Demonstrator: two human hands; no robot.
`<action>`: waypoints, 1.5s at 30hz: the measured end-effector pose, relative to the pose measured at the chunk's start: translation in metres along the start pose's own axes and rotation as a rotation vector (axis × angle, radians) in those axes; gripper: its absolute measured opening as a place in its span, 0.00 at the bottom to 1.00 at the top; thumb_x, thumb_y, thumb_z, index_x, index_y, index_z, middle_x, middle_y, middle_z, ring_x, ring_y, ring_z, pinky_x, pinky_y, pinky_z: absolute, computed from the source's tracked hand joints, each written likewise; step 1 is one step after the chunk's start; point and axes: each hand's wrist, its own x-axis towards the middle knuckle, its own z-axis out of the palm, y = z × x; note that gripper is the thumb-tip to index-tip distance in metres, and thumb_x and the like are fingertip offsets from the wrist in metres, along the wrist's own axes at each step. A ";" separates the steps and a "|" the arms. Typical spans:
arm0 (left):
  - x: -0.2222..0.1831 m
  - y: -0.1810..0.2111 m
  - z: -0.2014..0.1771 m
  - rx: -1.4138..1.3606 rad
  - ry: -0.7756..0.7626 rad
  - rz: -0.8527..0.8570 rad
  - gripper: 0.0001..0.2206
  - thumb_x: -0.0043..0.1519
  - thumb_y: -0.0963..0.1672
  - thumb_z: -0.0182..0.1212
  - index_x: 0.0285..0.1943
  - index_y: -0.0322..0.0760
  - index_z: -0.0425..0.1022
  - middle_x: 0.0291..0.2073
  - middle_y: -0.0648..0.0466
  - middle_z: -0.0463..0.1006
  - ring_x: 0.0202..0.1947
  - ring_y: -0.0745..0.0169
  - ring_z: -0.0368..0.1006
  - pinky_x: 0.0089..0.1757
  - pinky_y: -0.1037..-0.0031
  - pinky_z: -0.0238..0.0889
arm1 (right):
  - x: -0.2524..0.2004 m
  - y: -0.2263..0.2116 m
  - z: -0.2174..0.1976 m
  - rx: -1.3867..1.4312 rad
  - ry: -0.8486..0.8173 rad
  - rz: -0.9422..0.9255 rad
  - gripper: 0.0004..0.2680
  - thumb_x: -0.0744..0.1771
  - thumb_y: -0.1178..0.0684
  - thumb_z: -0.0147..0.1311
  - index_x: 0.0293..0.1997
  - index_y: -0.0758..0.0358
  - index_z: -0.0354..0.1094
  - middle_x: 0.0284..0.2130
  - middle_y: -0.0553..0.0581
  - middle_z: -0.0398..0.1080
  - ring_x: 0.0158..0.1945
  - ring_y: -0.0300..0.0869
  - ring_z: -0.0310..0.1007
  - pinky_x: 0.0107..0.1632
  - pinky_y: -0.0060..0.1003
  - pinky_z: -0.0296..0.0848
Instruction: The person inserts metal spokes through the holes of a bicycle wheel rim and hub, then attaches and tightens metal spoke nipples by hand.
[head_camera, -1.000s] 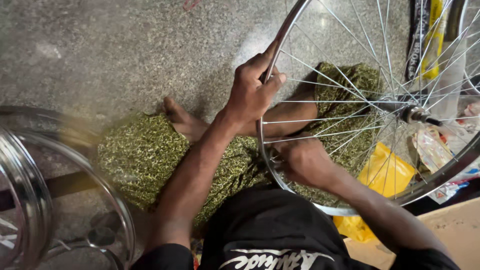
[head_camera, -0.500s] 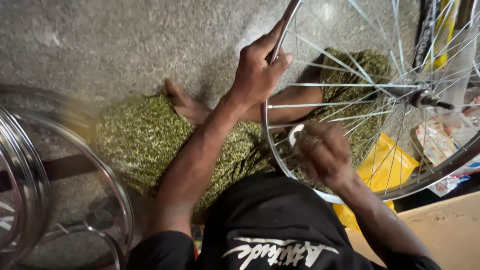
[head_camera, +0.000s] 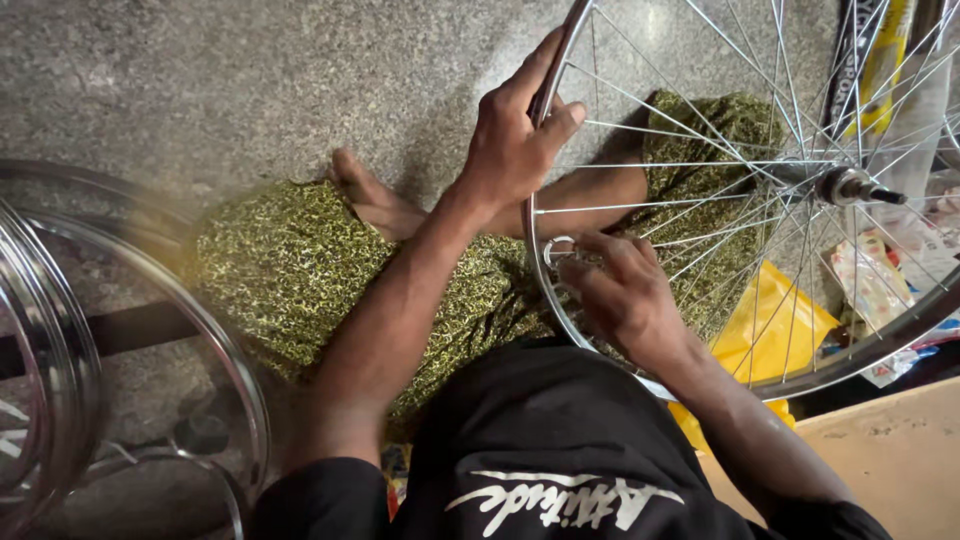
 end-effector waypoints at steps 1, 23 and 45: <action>0.004 0.003 0.001 -0.020 -0.003 -0.030 0.33 0.65 0.44 0.63 0.81 0.40 0.55 0.26 0.60 0.72 0.27 0.72 0.69 0.34 0.73 0.68 | -0.002 0.002 0.004 -0.051 -0.030 0.116 0.14 0.61 0.60 0.58 0.51 0.64 0.68 0.46 0.67 0.70 0.45 0.58 0.71 0.46 0.52 0.70; 0.002 0.003 0.015 -0.012 0.052 0.094 0.31 0.68 0.42 0.65 0.80 0.46 0.58 0.34 0.58 0.73 0.30 0.71 0.66 0.39 0.73 0.68 | 0.002 0.003 -0.005 0.123 -0.085 0.371 0.11 0.63 0.58 0.63 0.47 0.62 0.67 0.37 0.60 0.71 0.40 0.51 0.74 0.39 0.45 0.73; -0.002 0.003 0.007 0.101 0.045 0.081 0.29 0.69 0.44 0.63 0.80 0.41 0.59 0.30 0.59 0.67 0.31 0.69 0.65 0.36 0.72 0.64 | -0.001 0.013 0.019 -0.083 -0.273 0.323 0.20 0.57 0.60 0.61 0.54 0.66 0.66 0.40 0.61 0.71 0.41 0.54 0.72 0.43 0.52 0.67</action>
